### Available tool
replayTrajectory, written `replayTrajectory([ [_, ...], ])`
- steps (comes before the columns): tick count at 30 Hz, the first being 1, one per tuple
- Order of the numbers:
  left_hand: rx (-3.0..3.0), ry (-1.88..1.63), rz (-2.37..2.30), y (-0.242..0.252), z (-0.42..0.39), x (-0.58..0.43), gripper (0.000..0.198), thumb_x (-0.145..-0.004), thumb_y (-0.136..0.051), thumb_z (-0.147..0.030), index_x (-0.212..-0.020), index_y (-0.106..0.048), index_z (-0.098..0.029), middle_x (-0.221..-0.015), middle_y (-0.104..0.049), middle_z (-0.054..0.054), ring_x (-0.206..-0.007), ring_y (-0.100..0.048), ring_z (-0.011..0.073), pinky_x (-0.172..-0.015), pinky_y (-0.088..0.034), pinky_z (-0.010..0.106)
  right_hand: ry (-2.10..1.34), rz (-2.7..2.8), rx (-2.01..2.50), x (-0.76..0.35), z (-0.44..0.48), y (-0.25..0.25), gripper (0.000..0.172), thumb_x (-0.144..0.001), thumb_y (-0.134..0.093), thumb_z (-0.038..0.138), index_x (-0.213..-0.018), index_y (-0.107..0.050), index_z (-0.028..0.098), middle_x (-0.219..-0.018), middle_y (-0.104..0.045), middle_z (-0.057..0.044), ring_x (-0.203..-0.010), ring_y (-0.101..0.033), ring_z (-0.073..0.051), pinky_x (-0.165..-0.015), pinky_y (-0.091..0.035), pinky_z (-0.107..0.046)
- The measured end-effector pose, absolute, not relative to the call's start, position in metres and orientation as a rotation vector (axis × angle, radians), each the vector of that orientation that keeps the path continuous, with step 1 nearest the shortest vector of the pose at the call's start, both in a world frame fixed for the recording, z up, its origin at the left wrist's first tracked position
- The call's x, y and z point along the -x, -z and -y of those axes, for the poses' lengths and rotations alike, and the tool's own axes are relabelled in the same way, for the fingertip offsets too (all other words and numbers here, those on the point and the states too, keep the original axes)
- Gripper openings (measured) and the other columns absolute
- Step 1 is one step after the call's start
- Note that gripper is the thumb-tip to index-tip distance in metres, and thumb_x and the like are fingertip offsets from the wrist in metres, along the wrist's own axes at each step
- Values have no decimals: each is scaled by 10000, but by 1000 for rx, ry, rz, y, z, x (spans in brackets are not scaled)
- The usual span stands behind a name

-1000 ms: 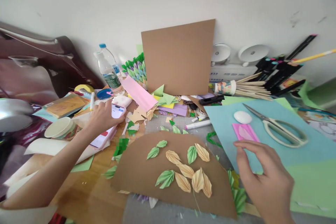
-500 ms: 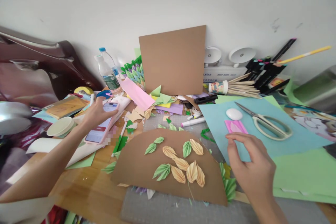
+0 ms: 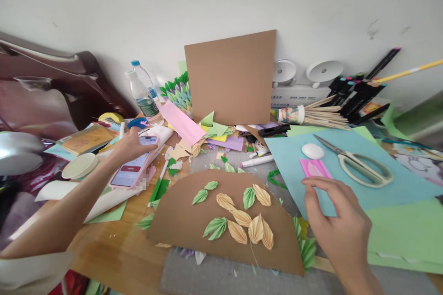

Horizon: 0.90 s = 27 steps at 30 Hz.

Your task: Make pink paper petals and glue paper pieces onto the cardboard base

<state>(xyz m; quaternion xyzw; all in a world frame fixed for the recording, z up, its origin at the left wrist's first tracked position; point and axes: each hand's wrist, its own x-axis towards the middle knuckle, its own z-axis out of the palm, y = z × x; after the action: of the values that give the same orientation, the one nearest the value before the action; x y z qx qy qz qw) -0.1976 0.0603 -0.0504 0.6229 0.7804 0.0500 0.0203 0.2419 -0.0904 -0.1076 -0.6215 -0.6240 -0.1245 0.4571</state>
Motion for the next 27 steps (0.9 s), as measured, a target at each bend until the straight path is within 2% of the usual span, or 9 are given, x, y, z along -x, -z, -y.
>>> replayTrajectory([
  [7, -1947, -173, -2411, 51, -58, 199, 707, -730, -579, -607, -1225, -421, -127, -1143, -600, 224, -1049, -619, 406, -769, -490, 421, 313, 1536, 1543, -242, 91, 109, 142, -881, -522, 313, -859, -641, 240, -847, -689, -51, -836, -659, -248, -764, -485, -371],
  [15, -1963, -161, -2474, 54, -44, 195, 749, -727, -559, -664, -1191, -436, -88, -1131, -591, 254, -1077, -589, 427, -804, -485, 446, 293, 1547, 1557, -241, 92, 106, 117, -870, -541, 294, -867, -645, 241, -855, -690, -42, -822, -657, -234, -643, -454, -330],
  [24, -2001, -118, -2488, 61, -40, 193, 715, -688, -599, -579, -1179, -451, -81, -1115, -596, 248, -1107, -560, 446, -869, -455, 462, 266, 1557, 1502, -238, 92, 104, 96, -873, -547, 272, -871, -638, 240, -855, -685, -45, -846, -657, -238, -814, -497, -383],
  [27, -1982, -112, -2490, 60, -39, 192, 719, -705, -584, -567, -1206, -438, -73, -1116, -595, 252, -1119, -557, 452, -883, -446, 473, 259, 1567, 1480, -237, 93, 104, 91, -875, -548, 265, -870, -637, 244, -851, -681, -41, -838, -654, -236, -822, -495, -385],
])
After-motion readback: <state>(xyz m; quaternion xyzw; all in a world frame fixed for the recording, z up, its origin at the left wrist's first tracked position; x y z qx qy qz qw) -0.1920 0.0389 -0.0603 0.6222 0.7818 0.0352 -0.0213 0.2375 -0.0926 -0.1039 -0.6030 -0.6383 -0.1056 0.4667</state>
